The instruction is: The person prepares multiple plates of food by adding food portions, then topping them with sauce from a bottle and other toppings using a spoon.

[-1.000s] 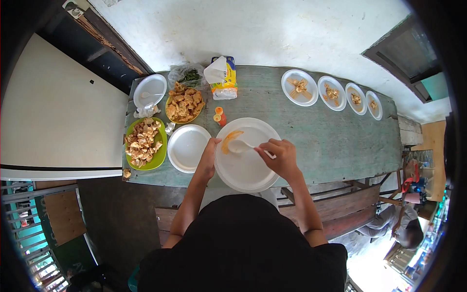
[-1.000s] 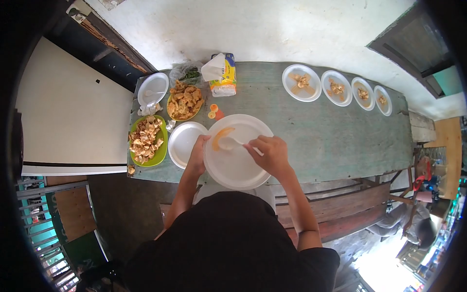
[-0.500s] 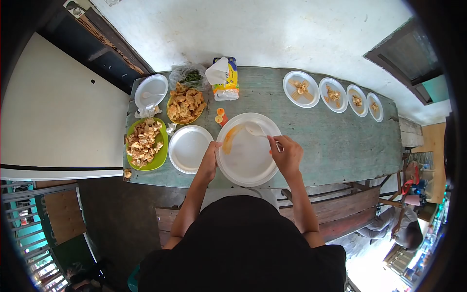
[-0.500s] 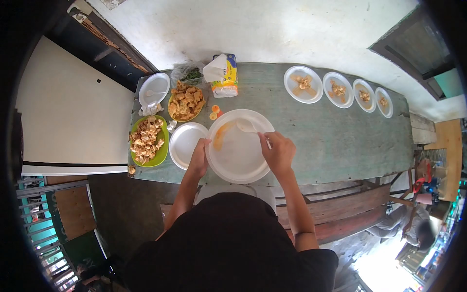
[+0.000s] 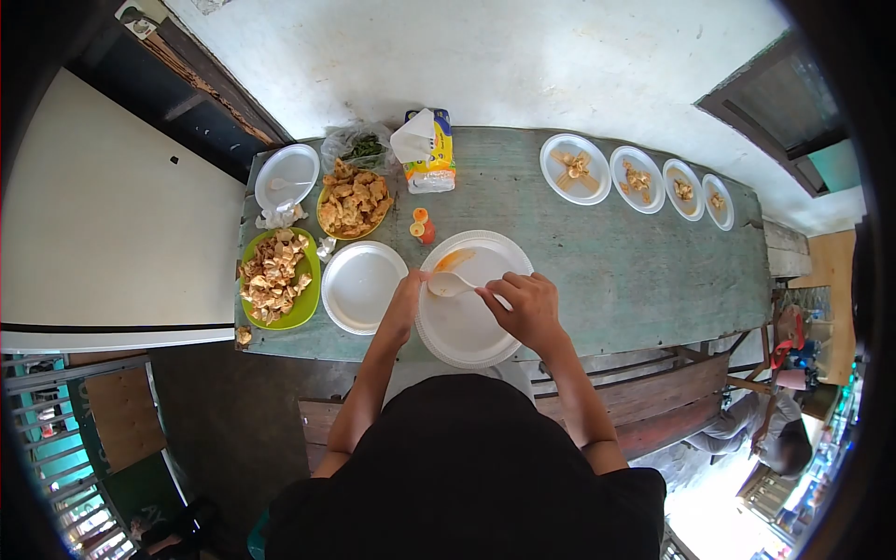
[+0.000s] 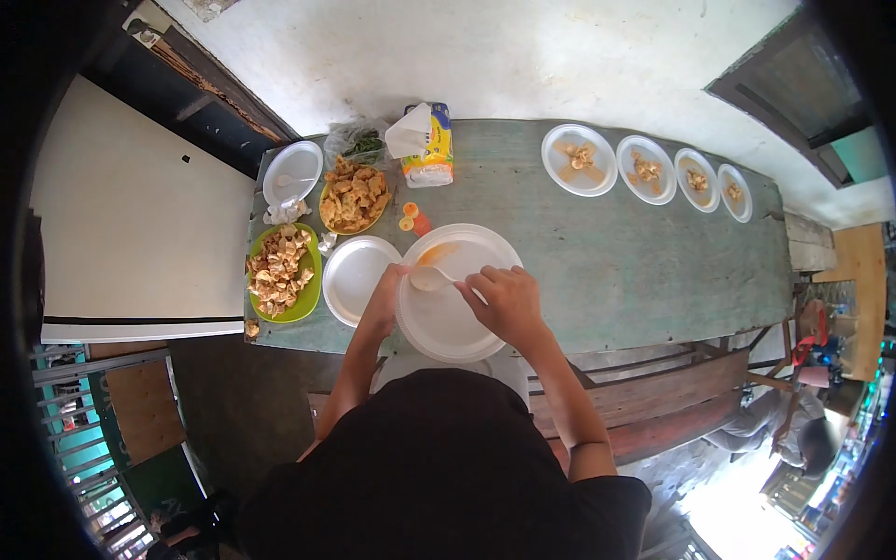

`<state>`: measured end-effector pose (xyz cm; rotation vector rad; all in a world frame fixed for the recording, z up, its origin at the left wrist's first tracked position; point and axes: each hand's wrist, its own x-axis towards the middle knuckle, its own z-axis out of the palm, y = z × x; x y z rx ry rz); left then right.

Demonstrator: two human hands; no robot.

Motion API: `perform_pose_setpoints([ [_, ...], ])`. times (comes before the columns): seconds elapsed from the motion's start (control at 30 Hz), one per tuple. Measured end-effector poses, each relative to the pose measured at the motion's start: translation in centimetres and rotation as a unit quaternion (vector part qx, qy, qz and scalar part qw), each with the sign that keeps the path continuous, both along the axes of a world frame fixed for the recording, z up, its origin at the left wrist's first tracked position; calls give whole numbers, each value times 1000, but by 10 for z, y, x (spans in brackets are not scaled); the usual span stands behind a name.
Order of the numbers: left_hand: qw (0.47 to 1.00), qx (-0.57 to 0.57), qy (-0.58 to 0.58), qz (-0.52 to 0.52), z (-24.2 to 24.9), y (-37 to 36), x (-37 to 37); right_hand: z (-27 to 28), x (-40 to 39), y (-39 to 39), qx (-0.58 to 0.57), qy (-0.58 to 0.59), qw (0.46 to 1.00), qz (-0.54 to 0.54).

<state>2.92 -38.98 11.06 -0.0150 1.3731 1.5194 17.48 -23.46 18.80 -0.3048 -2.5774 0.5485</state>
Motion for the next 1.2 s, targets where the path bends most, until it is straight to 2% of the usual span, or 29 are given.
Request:
perform_pose_setpoints([
  [0.13,999,-20,37,-3,10,1,2,-4,-3,5,12,6,999,-48],
  [0.23,1000,-3,24,9,30,1,4,-15,-2,11,14,20,986,-167],
  [0.27,1000,10,13,18,33,2,5,-17,0,12,15,20,986,-166],
  [0.33,999,7,21,47,26,3,5,-19,3,12,-75,29,973,-217],
  [0.47,997,7,23,78,26,4,6,-17,7,7,-99,43,980,-169],
  [0.53,997,3,26,69,21,4,6,-10,4,1,-55,53,993,-88],
  [0.67,998,2,37,59,30,8,8,-8,-4,-4,-26,34,999,-32],
  [0.8,998,1,31,61,14,4,3,-13,-8,-1,-16,31,998,-49],
  [0.87,999,4,25,46,19,4,3,-20,-8,4,5,34,992,-122],
  [0.9,999,4,25,47,23,4,4,-22,-7,5,5,34,992,-121],
  [0.97,998,17,35,42,29,4,4,-25,-5,9,-16,26,979,-202],
  [1.0,998,17,35,42,24,3,3,-24,-4,9,-16,26,979,-203],
  [1.07,998,19,-5,55,9,0,-1,-23,0,9,-100,19,969,-227],
  [1.1,998,19,-5,54,9,1,-2,-20,1,9,-99,18,968,-228],
  [1.17,997,5,15,81,10,3,-3,-13,2,7,-69,47,987,-134],
  [1.2,997,4,15,79,15,4,-3,-10,2,6,-69,47,987,-136],
])
